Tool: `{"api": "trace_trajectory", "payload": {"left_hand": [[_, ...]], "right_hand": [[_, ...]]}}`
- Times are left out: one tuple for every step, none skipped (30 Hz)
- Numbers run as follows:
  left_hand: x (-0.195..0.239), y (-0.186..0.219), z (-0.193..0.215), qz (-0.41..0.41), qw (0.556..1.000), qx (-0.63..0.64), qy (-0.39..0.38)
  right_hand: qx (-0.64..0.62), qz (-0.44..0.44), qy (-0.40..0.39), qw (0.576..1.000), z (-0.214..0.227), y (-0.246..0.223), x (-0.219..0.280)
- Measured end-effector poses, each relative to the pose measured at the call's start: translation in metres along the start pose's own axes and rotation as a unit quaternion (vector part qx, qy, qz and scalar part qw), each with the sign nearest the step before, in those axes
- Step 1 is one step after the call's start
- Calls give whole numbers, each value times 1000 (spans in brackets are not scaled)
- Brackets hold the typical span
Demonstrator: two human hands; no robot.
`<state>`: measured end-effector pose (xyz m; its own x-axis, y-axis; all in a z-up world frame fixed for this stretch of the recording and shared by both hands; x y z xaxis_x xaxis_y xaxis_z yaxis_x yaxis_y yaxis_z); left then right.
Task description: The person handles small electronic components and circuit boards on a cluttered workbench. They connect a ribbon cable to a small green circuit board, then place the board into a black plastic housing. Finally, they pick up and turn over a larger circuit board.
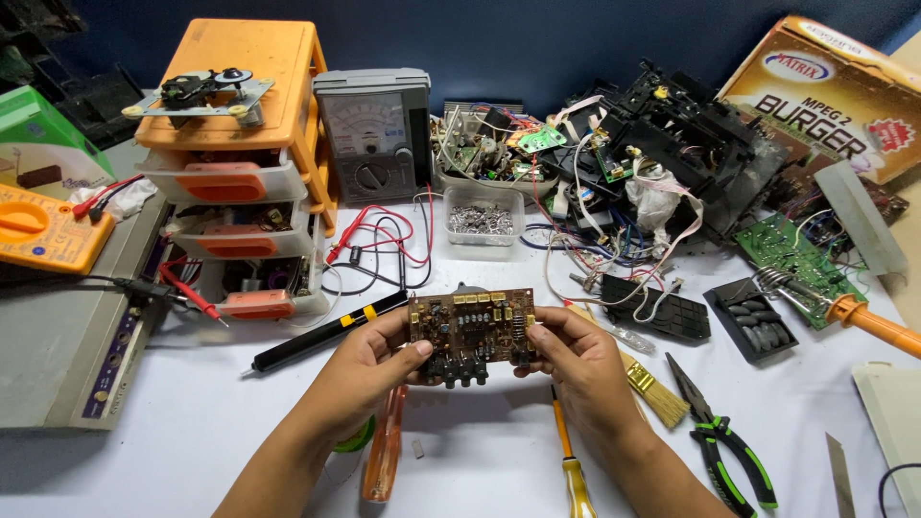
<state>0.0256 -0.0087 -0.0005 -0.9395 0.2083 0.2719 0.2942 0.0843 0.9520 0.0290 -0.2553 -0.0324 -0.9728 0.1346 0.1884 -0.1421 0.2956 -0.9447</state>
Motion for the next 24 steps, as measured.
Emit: {"api": "trace_trajectory", "payload": {"left_hand": [[0,0,0,-1,1000,0,-2],[0,1,-1,-12,1000,2,-5],[0,2,-1,-23,1000,5,-9],[0,0,-1,-24,1000,5,-11],[-1,-3,1,-19,1000,15,-9],[-2,-6,2,-15,1000,25,-6],[-2,-6,1,-16,1000,24,-9],[-2,-6,2,-19,1000,21,-6],[-2,-7,2,-22,1000,17,-4],[-4,-9,2,-23,1000,17,-7],[-5,-11,3,-32,999,22,-8],[-6,-14,3,-41,999,28,-9],[-6,-12,3,-41,999,28,-11],[-5,-11,3,-32,999,31,-11],[-4,-10,3,-23,999,34,-9],[-5,-10,2,-23,999,33,-10],[-4,-9,1,-30,999,30,-13],[-4,-8,1,-38,999,28,-16],[-4,-7,0,-38,999,28,-15],[-4,-7,0,-33,999,33,-13],[-4,-7,0,-28,999,39,-8],[-4,-8,-1,-28,999,40,-5],[-4,-7,-1,-42,998,39,-16],[-3,-6,-2,-56,997,39,-27]], "right_hand": [[0,2,2,1000,0,-1,0],[6,1,1,1000,-1,-1,0],[12,1,1,1000,-1,-2,0],[13,3,3,1000,0,-1,0],[11,2,4,1000,0,0,-1],[9,2,4,1000,1,1,-2],[9,4,7,1000,2,2,-3],[11,5,4,1000,2,4,-4],[13,5,2,1000,3,6,-5],[12,7,5,1000,5,6,-6],[19,15,-17,1000,5,6,-7],[26,23,-39,999,5,6,-7],[25,24,-37,999,4,3,-6],[30,18,-29,999,2,1,-4],[34,12,-22,999,1,-2,-2],[34,13,-22,999,1,-2,-2],[37,15,-22,999,1,-3,-2],[40,18,-22,999,1,-3,-2],[40,18,-24,999,0,-4,-2],[36,22,-22,999,0,-4,-1],[33,26,-23,999,0,-5,-1],[34,24,-26,999,0,-5,1],[25,18,-12,999,0,-5,1],[15,12,1,1000,-1,-5,2]]}}
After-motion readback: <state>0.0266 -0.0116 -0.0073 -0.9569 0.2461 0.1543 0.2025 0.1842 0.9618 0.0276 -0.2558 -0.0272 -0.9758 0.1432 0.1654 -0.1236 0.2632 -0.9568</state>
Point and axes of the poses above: each hand's wrist, its own x-axis away from the middle knuckle, its own z-axis out of the back of the hand, y = z × x, the point moved 3 cm from there along -x, towards the middle knuckle, and after that the axes turned 4 degrees about y, right-handed, at the moved point
